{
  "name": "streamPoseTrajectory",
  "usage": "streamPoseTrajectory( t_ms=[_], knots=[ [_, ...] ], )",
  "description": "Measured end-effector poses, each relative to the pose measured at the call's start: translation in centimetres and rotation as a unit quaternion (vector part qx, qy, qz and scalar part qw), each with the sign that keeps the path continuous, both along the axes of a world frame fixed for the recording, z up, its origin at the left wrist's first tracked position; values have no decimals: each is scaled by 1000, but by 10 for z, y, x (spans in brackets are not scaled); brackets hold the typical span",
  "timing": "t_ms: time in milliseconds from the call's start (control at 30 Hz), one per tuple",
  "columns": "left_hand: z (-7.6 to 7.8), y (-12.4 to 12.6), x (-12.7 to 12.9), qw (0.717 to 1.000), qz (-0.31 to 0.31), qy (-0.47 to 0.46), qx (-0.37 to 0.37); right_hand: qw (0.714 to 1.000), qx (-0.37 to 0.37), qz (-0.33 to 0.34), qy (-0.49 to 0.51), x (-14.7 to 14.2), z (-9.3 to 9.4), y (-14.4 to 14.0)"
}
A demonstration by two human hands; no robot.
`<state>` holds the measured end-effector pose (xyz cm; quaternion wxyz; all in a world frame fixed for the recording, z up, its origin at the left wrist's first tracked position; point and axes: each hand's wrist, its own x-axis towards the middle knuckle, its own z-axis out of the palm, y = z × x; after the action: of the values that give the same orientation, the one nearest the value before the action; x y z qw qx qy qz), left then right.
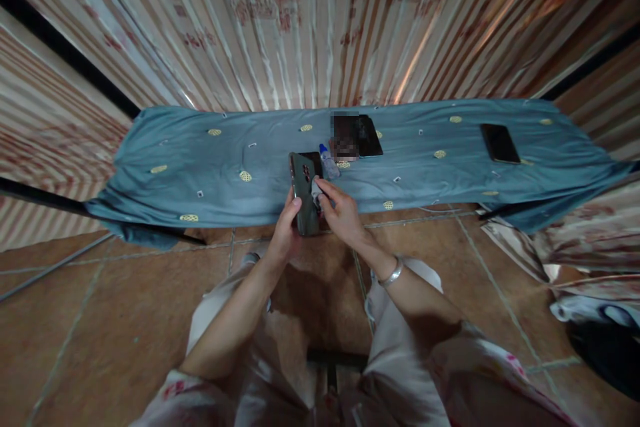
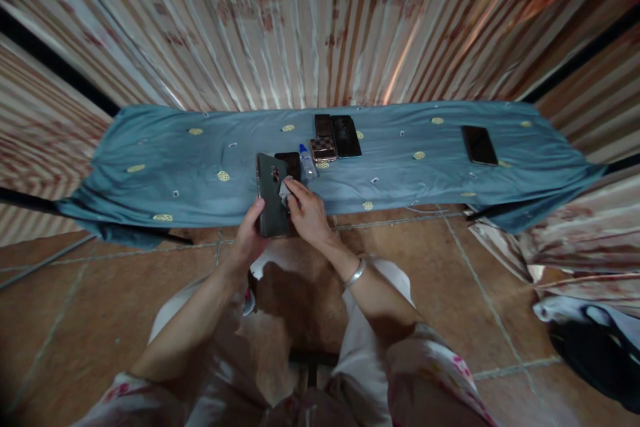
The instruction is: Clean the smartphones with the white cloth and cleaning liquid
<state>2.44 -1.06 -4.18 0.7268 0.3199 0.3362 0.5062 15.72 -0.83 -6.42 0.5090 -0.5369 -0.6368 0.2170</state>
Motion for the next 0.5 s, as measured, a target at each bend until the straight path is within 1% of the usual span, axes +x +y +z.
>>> streamPoseTrajectory(
  t_ms=[200, 300, 400, 500],
  knots=[
    [3, 4, -2, 999, 5, -25, -48, 997, 24, 23, -74, -1, 3, -6],
    [5, 4, -2, 998, 9, -29, -53, 995, 24, 37, -90, -3, 5, -9],
    [5, 4, -2, 998, 16, -34, -48, 996, 27, 46, -73, -7, 6, -13],
    [7, 4, -1, 997, 25, -39, -63, 998, 23, 59, -24, -11, 8, -15]
  ],
)
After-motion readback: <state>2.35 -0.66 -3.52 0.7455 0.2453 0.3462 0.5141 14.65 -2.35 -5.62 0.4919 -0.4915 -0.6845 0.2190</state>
